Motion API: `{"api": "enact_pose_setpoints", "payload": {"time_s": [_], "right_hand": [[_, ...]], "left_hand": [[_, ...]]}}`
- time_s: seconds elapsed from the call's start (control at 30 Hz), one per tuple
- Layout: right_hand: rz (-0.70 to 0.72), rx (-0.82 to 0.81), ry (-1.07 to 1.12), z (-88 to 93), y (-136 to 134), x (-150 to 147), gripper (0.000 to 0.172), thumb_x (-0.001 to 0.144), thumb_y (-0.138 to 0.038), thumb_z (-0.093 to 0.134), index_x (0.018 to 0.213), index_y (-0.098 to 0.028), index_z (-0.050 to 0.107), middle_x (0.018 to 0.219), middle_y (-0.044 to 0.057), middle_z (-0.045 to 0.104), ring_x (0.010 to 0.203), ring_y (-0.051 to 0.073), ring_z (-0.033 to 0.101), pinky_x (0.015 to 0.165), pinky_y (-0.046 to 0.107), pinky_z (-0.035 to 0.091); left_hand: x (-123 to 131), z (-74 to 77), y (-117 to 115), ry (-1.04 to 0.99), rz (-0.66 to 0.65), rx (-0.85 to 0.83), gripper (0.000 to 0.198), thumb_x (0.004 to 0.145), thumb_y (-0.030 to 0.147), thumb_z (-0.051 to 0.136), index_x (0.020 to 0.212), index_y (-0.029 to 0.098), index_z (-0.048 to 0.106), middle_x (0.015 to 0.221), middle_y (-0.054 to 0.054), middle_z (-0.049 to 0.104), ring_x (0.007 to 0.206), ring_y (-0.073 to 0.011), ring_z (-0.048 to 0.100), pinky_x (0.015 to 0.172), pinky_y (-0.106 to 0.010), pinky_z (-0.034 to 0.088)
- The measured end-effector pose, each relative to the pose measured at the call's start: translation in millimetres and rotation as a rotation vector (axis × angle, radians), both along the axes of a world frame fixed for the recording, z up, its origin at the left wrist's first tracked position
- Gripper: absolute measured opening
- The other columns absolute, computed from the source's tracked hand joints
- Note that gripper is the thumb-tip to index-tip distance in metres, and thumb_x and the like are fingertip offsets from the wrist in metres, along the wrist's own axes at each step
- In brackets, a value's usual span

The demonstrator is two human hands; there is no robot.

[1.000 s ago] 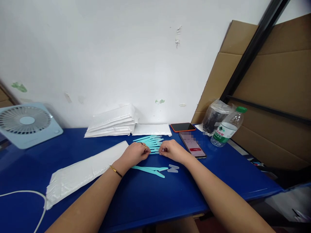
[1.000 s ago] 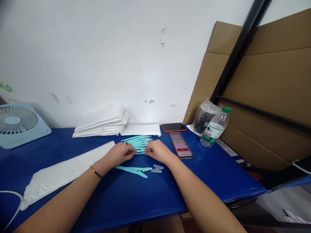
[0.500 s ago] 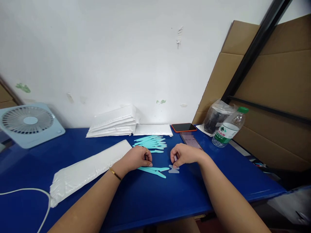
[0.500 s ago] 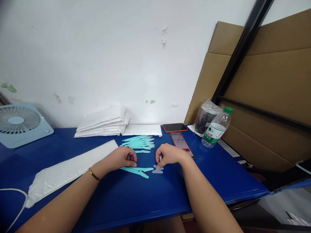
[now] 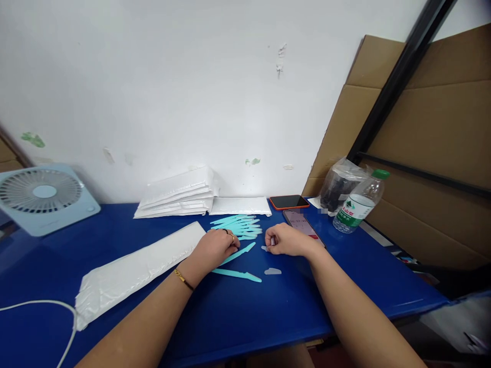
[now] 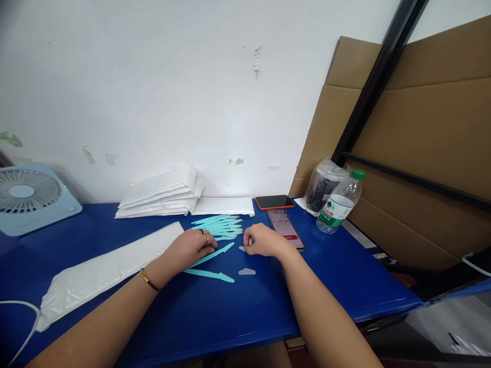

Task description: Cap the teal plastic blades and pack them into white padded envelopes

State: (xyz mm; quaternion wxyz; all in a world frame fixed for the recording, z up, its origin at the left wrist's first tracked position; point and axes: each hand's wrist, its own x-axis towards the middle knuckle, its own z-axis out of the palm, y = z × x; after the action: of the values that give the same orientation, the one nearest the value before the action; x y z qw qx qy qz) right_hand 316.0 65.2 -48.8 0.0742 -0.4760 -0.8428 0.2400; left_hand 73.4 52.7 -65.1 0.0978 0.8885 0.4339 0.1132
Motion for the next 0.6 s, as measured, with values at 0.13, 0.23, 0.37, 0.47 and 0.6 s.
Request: {"api": "enact_pose_setpoints", "payload": {"time_s": [0.13,0.23,0.37,0.47,0.6], "right_hand": [[0.017,0.052,0.017,-0.3,1.0,-1.4,0.010,0.066,-0.017,0.058,0.074,-0.017,0.064,0.071,0.001,0.064,0.060,0.011,0.055,0.052,0.018,0.036],[0.045,0.127,0.013,-2.7,3.7,-2.0,0.017,0.065,-0.012,0.055,0.076,-0.018,0.067,0.070,0.001,0.065,0.061,0.011,0.055,0.053,0.019,0.036],[0.083,0.217,0.018,-6.9,7.3,-3.5,0.017,0.066,-0.011,0.055,0.074,-0.018,0.069,0.073,0.002,0.066,0.063,0.011,0.056,0.056,0.019,0.037],[0.113,0.240,0.038,-8.6,7.4,-5.6,0.017,0.067,-0.011,0.055,0.074,-0.018,0.069,0.075,0.002,0.066,0.065,0.011,0.057,0.058,0.019,0.038],[0.141,0.250,0.032,-8.5,5.1,-8.4,0.017,0.068,-0.011,0.055,0.074,-0.018,0.070,0.073,0.002,0.066,0.063,0.011,0.056,0.056,0.019,0.037]], "left_hand": [[-0.2,-0.2,-1.8,0.013,0.038,-0.027,0.022,0.073,0.041,0.057,0.083,0.023,0.065,0.084,-0.002,0.065,0.075,-0.0161,0.057,0.061,-0.024,0.038],[0.6,-0.7,-2.6,0.038,0.021,-0.031,0.014,0.073,0.031,0.055,0.077,0.023,0.065,0.076,-0.001,0.064,0.069,-0.0147,0.056,0.057,-0.023,0.036],[1.0,-1.3,-0.5,0.048,-0.010,0.021,0.017,0.074,0.021,0.048,0.069,0.022,0.064,0.067,0.000,0.063,0.064,-0.0134,0.054,0.056,-0.024,0.033],[0.9,-0.8,0.7,0.030,-0.014,0.005,0.019,0.074,0.022,0.046,0.069,0.022,0.064,0.065,0.000,0.063,0.064,-0.0132,0.054,0.057,-0.024,0.034],[1.5,-0.1,0.5,0.017,-0.008,-0.004,0.020,0.075,0.023,0.046,0.070,0.022,0.065,0.067,0.000,0.064,0.065,-0.0135,0.055,0.058,-0.024,0.035]]}}
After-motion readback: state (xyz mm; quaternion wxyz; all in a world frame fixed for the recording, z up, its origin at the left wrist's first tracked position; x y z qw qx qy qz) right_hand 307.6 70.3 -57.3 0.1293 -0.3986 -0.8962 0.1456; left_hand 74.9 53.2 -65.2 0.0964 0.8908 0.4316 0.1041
